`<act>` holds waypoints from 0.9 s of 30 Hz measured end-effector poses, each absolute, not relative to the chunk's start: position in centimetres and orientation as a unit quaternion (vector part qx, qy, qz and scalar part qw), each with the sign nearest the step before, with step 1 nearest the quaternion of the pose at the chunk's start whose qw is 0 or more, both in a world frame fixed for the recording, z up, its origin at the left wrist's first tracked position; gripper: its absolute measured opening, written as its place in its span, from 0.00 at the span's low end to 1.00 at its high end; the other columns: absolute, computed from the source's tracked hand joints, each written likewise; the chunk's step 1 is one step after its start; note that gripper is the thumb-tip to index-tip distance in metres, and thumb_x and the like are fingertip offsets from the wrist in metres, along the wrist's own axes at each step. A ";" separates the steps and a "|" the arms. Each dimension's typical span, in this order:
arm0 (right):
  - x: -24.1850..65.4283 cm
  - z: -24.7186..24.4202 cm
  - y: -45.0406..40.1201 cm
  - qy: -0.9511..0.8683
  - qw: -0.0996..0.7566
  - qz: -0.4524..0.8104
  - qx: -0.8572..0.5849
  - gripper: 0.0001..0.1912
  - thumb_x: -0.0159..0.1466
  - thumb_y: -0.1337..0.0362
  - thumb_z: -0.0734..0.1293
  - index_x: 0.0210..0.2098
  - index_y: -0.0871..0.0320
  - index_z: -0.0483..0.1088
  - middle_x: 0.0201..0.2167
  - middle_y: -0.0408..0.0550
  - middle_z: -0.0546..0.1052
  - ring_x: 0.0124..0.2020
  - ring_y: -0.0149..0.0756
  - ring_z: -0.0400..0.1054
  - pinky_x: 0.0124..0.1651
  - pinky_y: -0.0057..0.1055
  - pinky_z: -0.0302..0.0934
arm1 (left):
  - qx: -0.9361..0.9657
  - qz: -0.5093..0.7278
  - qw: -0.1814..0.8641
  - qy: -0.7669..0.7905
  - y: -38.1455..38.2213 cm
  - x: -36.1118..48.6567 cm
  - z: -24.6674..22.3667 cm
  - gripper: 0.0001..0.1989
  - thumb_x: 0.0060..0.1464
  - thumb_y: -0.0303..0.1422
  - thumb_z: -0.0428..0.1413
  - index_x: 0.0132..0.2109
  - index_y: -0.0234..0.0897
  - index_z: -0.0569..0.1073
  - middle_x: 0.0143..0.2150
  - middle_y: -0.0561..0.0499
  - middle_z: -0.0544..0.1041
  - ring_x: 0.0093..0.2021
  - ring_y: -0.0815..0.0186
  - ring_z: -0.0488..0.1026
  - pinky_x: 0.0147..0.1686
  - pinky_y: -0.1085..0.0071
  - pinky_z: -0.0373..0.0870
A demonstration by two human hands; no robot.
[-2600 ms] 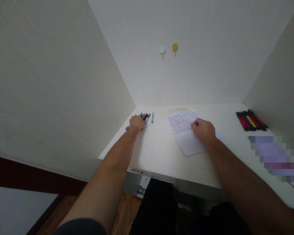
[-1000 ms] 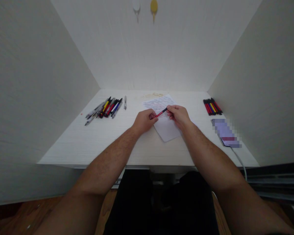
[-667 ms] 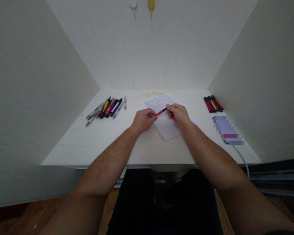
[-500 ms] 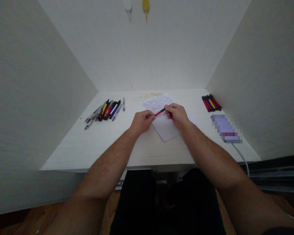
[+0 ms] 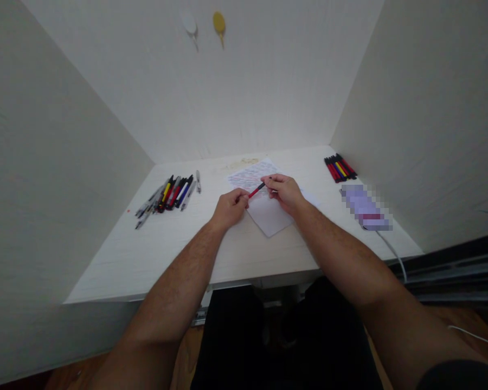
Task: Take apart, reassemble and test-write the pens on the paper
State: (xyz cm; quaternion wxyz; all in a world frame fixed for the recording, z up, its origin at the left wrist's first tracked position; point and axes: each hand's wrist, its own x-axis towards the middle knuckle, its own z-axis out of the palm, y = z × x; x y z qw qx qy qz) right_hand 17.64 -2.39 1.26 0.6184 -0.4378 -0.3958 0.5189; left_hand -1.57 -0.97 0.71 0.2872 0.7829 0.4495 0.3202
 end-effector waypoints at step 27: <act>16.4 1.6 -7.1 -0.265 0.636 0.504 -0.521 0.14 0.47 0.62 0.75 0.26 0.58 0.67 0.20 0.37 0.72 0.21 0.23 0.63 0.21 0.20 0.54 | 0.728 0.345 0.330 0.493 -7.0 -2.0 0.7 0.08 0.54 0.34 0.57 0.38 0.37 0.79 0.32 0.50 0.80 0.32 0.67 0.73 0.37 0.70 0.69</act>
